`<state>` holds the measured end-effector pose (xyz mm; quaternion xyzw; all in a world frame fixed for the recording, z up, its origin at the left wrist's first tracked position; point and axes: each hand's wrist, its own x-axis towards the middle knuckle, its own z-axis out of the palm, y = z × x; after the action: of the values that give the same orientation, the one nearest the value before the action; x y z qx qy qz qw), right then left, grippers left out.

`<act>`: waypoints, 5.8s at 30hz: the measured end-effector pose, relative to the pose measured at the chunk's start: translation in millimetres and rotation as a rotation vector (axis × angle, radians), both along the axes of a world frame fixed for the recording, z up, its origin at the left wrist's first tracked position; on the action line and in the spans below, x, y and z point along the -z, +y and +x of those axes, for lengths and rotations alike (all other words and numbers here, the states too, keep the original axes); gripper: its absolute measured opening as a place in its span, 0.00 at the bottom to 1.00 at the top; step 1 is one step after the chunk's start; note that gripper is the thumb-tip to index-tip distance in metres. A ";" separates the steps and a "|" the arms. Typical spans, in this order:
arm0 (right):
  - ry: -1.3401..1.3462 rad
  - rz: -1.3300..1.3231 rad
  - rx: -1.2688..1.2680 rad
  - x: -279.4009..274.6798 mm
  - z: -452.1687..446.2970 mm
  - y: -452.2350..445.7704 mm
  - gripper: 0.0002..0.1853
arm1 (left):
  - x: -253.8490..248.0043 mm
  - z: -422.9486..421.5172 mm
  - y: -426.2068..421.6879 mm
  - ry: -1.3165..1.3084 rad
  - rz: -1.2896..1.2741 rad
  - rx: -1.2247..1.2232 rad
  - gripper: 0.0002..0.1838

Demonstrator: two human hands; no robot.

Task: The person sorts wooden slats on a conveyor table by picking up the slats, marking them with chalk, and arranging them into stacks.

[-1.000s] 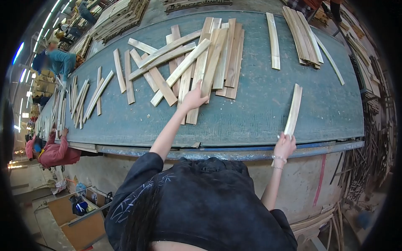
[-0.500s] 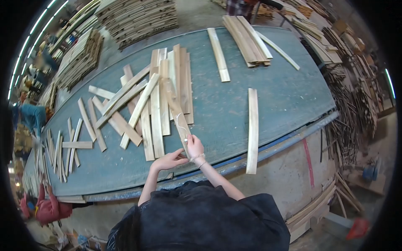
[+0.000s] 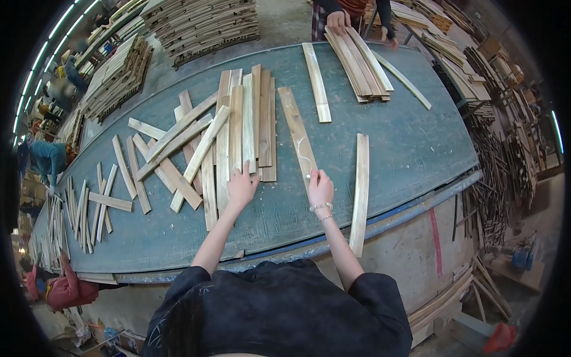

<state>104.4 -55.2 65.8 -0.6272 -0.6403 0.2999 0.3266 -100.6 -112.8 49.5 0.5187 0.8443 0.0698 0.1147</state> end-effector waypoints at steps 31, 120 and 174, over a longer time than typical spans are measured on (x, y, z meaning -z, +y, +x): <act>0.025 -0.128 0.038 38.5 5.1 -28.6 0.18 | -18.5 -9.5 -79.3 -2.451 0.376 -0.545 0.33; 0.156 0.162 -0.434 -19.8 -49.9 -14.7 0.07 | -85.7 59.3 -107.7 -1.672 -0.107 -0.070 0.18; 1.006 -0.075 0.099 102.8 -136.2 164.8 0.17 | -8.8 -89.2 156.8 -0.390 0.483 0.485 0.14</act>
<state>-31.8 109.7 -37.0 -0.4461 -0.3619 0.5717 0.5858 -189.8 44.0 58.3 0.6924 0.6188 0.3344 0.1608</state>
